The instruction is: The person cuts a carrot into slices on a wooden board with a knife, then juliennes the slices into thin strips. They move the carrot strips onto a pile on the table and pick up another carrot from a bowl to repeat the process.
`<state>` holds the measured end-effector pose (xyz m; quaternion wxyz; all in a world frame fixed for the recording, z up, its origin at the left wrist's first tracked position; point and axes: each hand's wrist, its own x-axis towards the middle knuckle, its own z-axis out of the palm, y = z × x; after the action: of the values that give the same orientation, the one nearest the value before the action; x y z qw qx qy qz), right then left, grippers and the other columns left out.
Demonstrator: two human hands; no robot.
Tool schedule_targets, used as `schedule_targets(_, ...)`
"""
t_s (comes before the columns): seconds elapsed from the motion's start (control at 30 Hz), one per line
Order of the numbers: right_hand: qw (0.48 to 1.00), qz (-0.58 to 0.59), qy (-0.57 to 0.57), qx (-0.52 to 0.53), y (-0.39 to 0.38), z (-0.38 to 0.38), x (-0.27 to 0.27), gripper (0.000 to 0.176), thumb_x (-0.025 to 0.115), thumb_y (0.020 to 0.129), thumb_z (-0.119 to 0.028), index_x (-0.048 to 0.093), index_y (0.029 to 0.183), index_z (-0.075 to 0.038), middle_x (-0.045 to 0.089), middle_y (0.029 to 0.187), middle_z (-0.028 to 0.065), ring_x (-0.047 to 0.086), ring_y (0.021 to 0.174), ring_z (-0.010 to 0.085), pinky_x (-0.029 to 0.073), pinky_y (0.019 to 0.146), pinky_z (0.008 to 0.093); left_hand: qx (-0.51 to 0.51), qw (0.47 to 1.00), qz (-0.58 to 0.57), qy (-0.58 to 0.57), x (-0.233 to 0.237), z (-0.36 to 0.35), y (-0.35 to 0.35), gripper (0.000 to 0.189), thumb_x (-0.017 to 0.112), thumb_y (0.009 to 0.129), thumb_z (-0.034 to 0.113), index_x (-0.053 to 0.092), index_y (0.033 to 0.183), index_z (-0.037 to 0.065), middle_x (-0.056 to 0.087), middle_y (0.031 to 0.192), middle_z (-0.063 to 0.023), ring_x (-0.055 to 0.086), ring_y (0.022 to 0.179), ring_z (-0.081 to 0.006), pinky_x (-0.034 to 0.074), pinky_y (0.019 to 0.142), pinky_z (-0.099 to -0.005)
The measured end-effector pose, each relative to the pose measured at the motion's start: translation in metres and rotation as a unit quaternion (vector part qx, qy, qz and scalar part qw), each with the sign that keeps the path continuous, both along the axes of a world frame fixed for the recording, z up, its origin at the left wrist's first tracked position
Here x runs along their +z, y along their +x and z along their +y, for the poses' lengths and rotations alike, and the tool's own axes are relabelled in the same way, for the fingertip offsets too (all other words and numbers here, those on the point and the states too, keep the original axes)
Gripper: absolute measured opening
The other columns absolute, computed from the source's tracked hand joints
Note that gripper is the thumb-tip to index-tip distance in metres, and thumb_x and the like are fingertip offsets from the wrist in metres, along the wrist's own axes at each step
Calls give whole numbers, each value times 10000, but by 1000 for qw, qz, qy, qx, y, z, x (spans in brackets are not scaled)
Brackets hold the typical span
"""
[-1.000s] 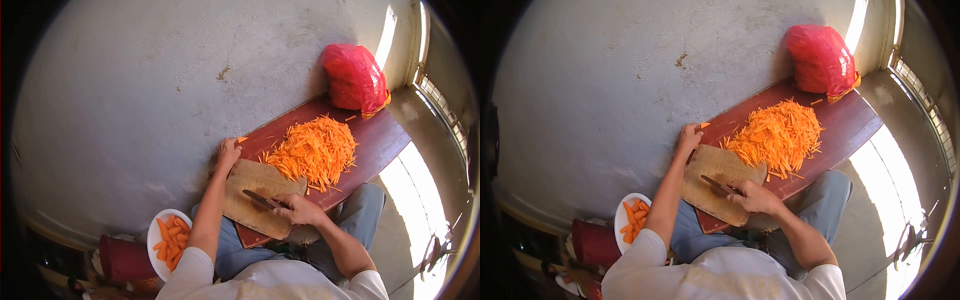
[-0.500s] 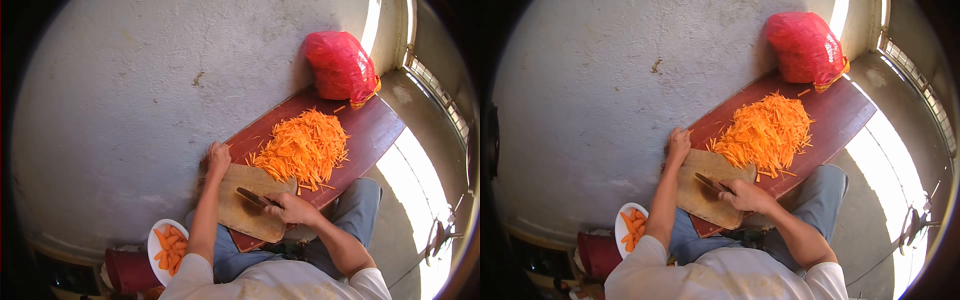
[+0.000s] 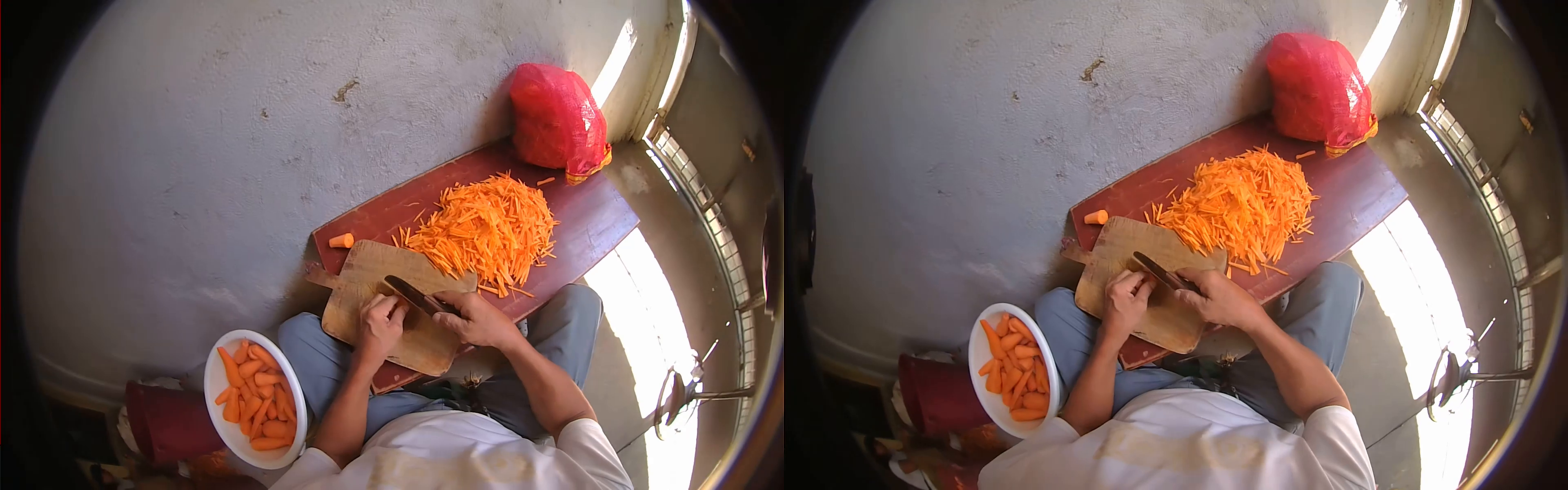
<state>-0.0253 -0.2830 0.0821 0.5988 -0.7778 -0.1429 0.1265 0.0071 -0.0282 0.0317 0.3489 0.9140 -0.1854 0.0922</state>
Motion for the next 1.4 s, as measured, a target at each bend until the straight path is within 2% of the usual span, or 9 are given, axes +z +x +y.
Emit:
schedule_targets(0.07,997,-73,-6,3,-3,0,-6,397,704,1060,-179,668,1386,45,717,962,235,708,883,293,566,836,436,-4,995,76,-64,6,8,2,220,792,917,42,782,1128,-20,720,962,-190,702,955,-418,552,839,-481)
schedule_targets(0.17,998,43,-38,-17,-11,6,16,478,714,1069,-201,629,1457,66,722,968,121,685,853,173,577,788,371,-35,995,43,-78,9,17,1,186,789,907,15,781,1088,-28,704,991,-190,693,979,-406,552,872,-466)
schedule_targets(0.27,995,37,-88,-37,-20,21,18,487,717,1067,-195,618,1465,69,716,963,114,718,893,170,586,805,376,-65,993,13,-96,-2,22,3,201,757,883,-38,784,1081,-20,692,1035,-181,675,1029,-405,556,888,-475)
schedule_targets(0.4,988,-110,-100,-46,-37,42,9,463,698,1070,-178,614,1453,69,744,1027,260,758,938,357,577,849,442,-104,990,-67,-63,-14,22,7,228,713,862,-58,789,1071,-7,689,1057,-174,657,1054,-412,564,906,-493)
schedule_targets(0.43,991,-62,-106,-43,-42,46,18,450,689,1068,-163,603,1445,68,727,1072,329,748,996,457,569,875,479,-105,989,-78,-63,-17,21,7,242,701,856,-60,790,1073,-3,689,1062,-173,653,1056,-413,566,911,-497)
schedule_targets(0.63,986,-43,-155,-36,-64,62,35,402,640,1073,-136,540,1401,73,697,1067,373,694,1015,574,554,837,573,-126,984,-120,-40,-26,20,7,260,637,818,-31,753,1050,-39,694,1072,-208,648,1060,-431,571,916,-508)
schedule_targets(0.73,985,0,-166,-38,-65,63,43,394,644,1073,-142,540,1376,88,702,1030,371,696,972,576,549,813,585,-125,984,-87,-95,-25,18,7,219,626,813,-28,735,1000,-55,691,1071,-230,645,1061,-450,570,912,-527)
schedule_targets(0.83,979,-78,-180,-52,-55,68,24,369,639,1083,-135,568,1390,58,717,993,336,705,957,546,560,811,530,-117,986,-101,-68,-38,19,9,234,625,805,-48,741,1008,-57,690,1071,-234,643,1059,-461,572,912,-529)
schedule_targets(1.4,985,-32,-157,-65,-39,67,24,394,643,1088,-171,599,1395,72,693,984,382,704,984,565,552,837,539,-83,988,-99,-82,-19,16,7,245,697,720,-106,715,955,-40,657,1027,-238,630,1013,-461,559,895,-540)
